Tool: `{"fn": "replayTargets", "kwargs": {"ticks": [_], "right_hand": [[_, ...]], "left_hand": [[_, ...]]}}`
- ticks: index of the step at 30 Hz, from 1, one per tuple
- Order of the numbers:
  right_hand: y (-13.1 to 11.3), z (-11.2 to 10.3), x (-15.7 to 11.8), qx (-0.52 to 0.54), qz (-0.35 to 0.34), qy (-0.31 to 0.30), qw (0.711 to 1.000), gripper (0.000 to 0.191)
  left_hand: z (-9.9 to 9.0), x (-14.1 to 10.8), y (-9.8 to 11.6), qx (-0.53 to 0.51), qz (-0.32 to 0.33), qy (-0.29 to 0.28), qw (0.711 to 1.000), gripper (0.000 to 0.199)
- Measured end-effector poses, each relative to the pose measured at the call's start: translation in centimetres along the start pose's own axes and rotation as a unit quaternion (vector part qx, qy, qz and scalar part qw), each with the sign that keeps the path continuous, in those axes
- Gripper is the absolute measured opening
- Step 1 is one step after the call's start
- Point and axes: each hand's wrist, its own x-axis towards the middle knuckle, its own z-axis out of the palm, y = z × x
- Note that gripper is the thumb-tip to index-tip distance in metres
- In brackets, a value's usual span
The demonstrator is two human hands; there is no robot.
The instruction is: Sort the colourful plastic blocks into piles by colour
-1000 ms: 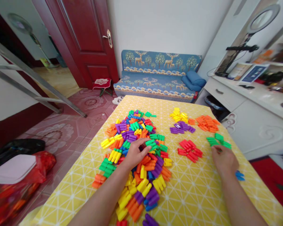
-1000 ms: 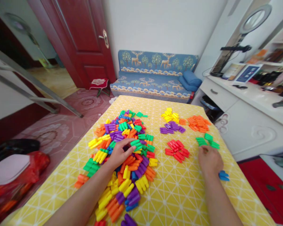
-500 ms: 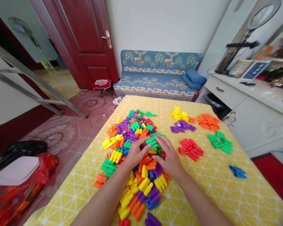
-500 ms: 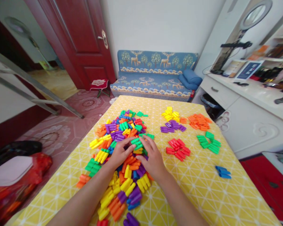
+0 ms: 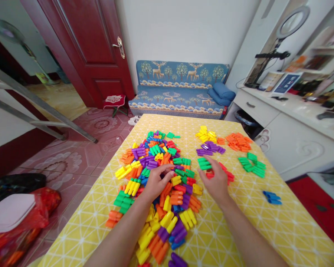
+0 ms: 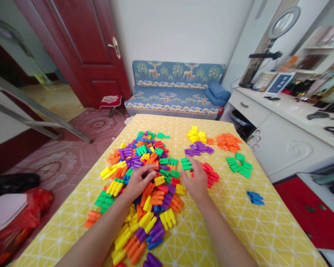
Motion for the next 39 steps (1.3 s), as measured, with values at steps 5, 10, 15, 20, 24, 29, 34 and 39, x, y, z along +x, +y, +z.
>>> {"fn": "replayTargets", "kwargs": {"ticks": [5, 10, 15, 20, 24, 29, 34, 39], "right_hand": [[12.6, -7.1, 3.3, -0.197, 0.153, 0.065, 0.966, 0.055], [19.5, -10.1, 3.6, -0.315, 0.198, 0.021, 0.928, 0.05], [19.1, -9.4, 3.0, -0.382, 0.199, -0.037, 0.902, 0.051], [18.6, -9.3, 3.3, -0.397, 0.232, -0.059, 0.886, 0.05], [17.3, -8.6, 3.2, -0.361, 0.218, -0.02, 0.907, 0.05], [9.5, -4.3, 1.2, -0.148, 0.043, 0.014, 0.988, 0.042], [1.3, 1.5, -2.7, 0.054, 0.021, -0.118, 0.991, 0.033], [0.1, 3.8, -4.6, 0.096, 0.052, -0.139, 0.984, 0.034]], "left_hand": [[0.0, 0.1, 0.3, 0.023, 0.009, -0.005, 1.0, 0.022], [-0.1, 0.2, 0.4, 0.034, 0.019, -0.001, 0.999, 0.02], [-0.1, 0.2, 0.1, 0.034, 0.017, -0.008, 0.999, 0.02], [-0.3, 0.3, 0.1, 0.044, 0.033, -0.012, 0.998, 0.02], [-0.2, 0.3, 0.4, 0.043, 0.04, -0.014, 0.998, 0.019], [-0.6, -0.4, 0.4, 0.019, 0.059, 0.07, 0.996, 0.023], [-1.3, -1.7, 1.8, 0.03, 0.133, 0.133, 0.982, 0.033], [-3.3, -0.9, 4.4, -0.141, 0.064, 0.223, 0.963, 0.063]]}}
